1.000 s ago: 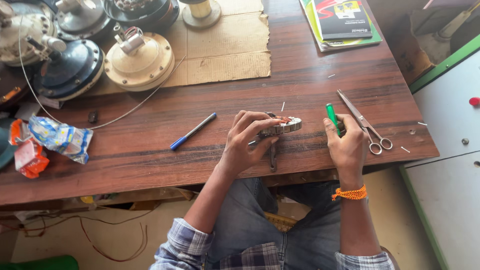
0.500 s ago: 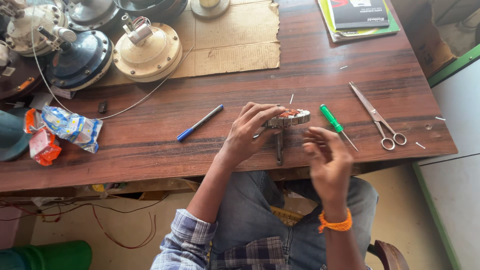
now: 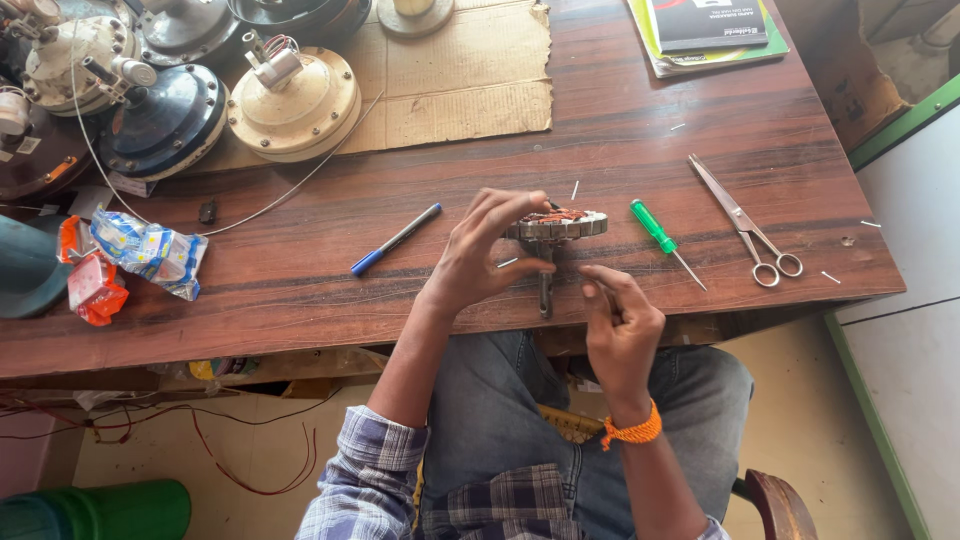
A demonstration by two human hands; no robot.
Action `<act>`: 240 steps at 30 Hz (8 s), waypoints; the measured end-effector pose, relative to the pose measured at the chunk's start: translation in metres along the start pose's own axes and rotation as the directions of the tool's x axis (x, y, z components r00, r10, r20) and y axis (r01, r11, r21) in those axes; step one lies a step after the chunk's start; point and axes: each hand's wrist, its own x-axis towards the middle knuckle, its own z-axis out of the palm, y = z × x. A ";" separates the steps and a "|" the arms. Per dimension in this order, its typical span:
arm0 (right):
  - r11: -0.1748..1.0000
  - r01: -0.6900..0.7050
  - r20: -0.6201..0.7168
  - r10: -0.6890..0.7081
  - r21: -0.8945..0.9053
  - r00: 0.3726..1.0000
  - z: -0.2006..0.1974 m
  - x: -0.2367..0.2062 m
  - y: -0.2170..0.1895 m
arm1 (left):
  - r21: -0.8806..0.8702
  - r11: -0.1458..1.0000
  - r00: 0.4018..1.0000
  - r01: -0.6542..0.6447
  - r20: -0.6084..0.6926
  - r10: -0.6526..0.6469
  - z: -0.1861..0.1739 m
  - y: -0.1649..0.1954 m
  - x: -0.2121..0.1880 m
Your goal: The person uses a green screwdriver to adjust small metal pins on a circular electrical component held in a bench vise. They repeatedly insert, remove, and reposition the pins while rotating the component to access different slots.
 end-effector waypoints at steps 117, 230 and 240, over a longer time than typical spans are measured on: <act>0.892 0.284 0.475 -0.091 -0.353 0.875 0.025 0.092 -0.106 | -0.723 0.572 0.561 0.388 -0.307 -0.769 0.054 0.065 -0.055; 0.860 0.432 0.407 -0.304 -0.271 0.861 0.018 0.014 -0.067 | 0.248 0.913 0.946 -0.324 0.106 0.307 -0.040 0.006 -0.011; 0.831 0.441 0.376 -0.310 -0.338 0.873 -0.008 0.028 -0.103 | 0.176 0.983 0.926 0.061 -0.377 0.010 0.007 0.016 -0.049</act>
